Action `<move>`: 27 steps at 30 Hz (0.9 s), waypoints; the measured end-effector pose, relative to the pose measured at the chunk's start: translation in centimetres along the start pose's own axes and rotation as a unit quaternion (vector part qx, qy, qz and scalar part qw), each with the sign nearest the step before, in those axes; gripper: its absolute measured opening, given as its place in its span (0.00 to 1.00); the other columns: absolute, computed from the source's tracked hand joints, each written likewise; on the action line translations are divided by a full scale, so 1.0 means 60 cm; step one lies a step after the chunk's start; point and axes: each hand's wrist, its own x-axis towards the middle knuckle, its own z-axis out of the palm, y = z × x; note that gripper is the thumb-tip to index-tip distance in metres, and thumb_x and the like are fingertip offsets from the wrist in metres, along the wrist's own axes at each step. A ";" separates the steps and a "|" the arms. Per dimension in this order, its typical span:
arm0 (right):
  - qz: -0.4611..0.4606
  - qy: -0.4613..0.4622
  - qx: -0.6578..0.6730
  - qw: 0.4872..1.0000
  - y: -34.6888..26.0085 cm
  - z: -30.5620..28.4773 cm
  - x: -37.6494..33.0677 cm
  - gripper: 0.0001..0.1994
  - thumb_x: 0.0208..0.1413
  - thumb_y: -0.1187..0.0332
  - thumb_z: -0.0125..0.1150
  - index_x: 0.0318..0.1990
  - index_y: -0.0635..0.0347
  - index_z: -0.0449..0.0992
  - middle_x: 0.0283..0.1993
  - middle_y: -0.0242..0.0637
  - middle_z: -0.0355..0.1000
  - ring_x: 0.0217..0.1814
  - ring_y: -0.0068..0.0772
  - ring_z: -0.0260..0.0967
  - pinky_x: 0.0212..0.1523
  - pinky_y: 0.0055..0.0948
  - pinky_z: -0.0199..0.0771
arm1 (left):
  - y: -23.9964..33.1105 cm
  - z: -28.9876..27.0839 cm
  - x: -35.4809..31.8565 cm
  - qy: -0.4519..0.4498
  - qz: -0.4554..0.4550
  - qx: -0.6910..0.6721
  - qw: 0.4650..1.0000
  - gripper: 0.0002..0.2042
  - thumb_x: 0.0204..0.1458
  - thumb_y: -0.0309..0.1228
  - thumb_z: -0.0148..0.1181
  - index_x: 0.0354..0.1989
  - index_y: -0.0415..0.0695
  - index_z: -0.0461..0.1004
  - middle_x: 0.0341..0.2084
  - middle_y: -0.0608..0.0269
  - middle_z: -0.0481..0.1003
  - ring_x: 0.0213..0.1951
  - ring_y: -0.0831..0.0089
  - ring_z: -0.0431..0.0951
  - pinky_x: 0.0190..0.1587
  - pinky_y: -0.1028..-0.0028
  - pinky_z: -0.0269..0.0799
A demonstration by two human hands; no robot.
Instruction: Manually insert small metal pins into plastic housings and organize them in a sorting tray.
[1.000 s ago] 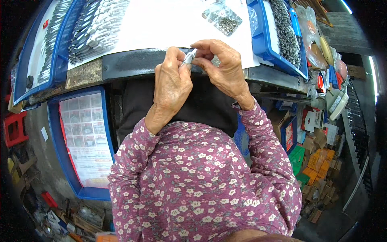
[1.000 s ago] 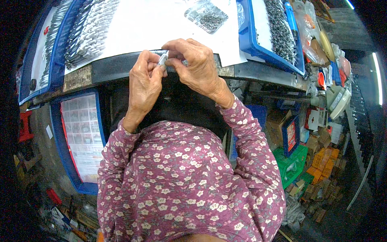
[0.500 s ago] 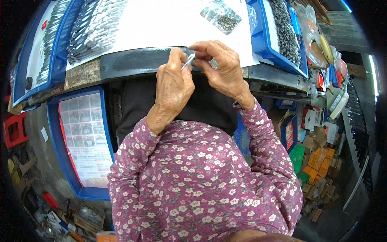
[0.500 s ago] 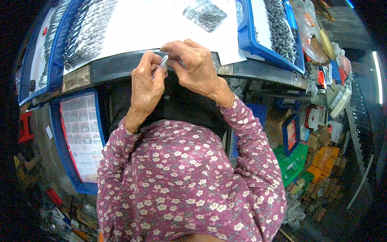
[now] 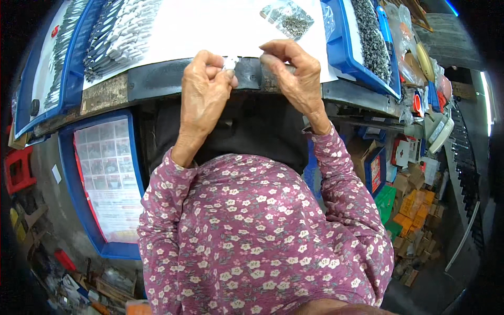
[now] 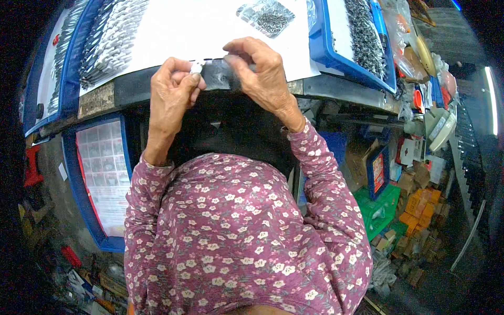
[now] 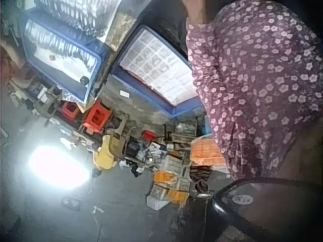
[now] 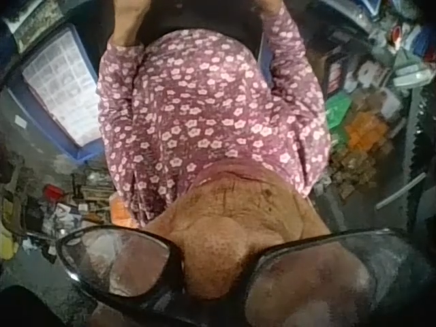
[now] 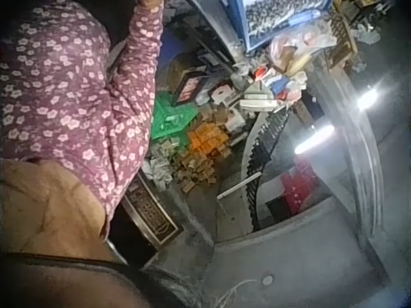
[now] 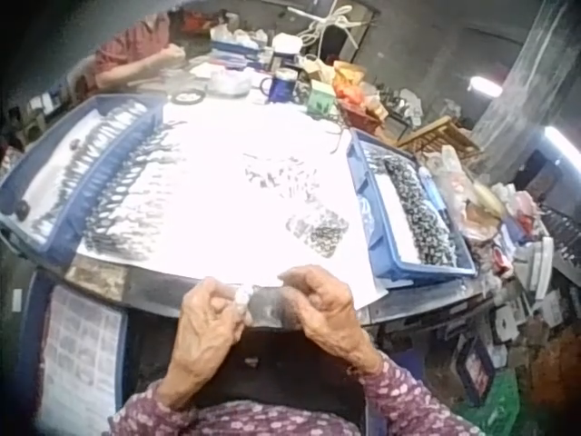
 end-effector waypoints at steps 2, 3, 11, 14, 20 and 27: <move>0.060 -0.012 -0.016 0.998 0.004 -0.008 -0.005 0.07 0.48 0.75 0.57 0.36 0.63 0.74 0.28 0.30 0.71 0.28 0.17 0.67 0.30 0.17 0.67 | 0.003 -0.008 0.000 -0.008 -0.010 -0.007 1.000 0.04 0.48 0.21 0.50 0.31 0.36 0.63 0.17 0.63 0.72 0.18 0.84 0.68 0.19 0.86 0.63; 0.040 0.002 -0.021 0.999 0.009 -0.007 -0.007 0.06 0.48 0.75 0.56 0.35 0.63 0.74 0.27 0.30 0.71 0.27 0.17 0.66 0.29 0.17 0.67 | 0.007 -0.010 0.000 -0.006 -0.013 -0.014 1.000 0.04 0.49 0.21 0.50 0.32 0.36 0.63 0.17 0.63 0.72 0.18 0.84 0.68 0.19 0.86 0.62; 0.090 0.066 -0.120 0.986 0.062 -0.060 0.021 0.06 0.46 0.74 0.55 0.34 0.65 0.74 0.26 0.33 0.72 0.26 0.20 0.67 0.29 0.19 0.67 | 0.011 -0.017 -0.009 -0.019 -0.027 -0.053 0.998 0.03 0.50 0.21 0.50 0.31 0.39 0.62 0.18 0.63 0.71 0.17 0.86 0.65 0.17 0.87 0.58; 0.084 0.056 -0.157 0.982 0.105 -0.073 0.039 0.07 0.47 0.73 0.53 0.33 0.65 0.74 0.26 0.35 0.72 0.26 0.22 0.67 0.28 0.20 0.67 | 0.014 -0.016 -0.011 -0.026 -0.044 -0.060 0.997 0.03 0.50 0.21 0.50 0.31 0.40 0.62 0.18 0.63 0.71 0.17 0.87 0.64 0.16 0.88 0.56; 0.055 0.007 -0.220 0.974 0.150 -0.064 0.062 0.09 0.47 0.71 0.52 0.33 0.64 0.75 0.26 0.40 0.73 0.24 0.29 0.70 0.27 0.26 0.69 | 0.016 -0.017 -0.014 -0.031 -0.040 -0.077 0.996 0.03 0.50 0.21 0.49 0.31 0.40 0.62 0.18 0.63 0.71 0.17 0.88 0.63 0.16 0.88 0.55; -0.009 0.011 -0.314 0.949 0.172 -0.045 0.079 0.07 0.44 0.69 0.54 0.26 0.63 0.73 0.23 0.44 0.71 0.23 0.39 0.70 0.25 0.32 0.69 | 0.020 -0.023 -0.015 -0.025 -0.051 -0.087 0.995 0.03 0.50 0.22 0.49 0.32 0.39 0.62 0.19 0.62 0.71 0.17 0.87 0.63 0.15 0.88 0.54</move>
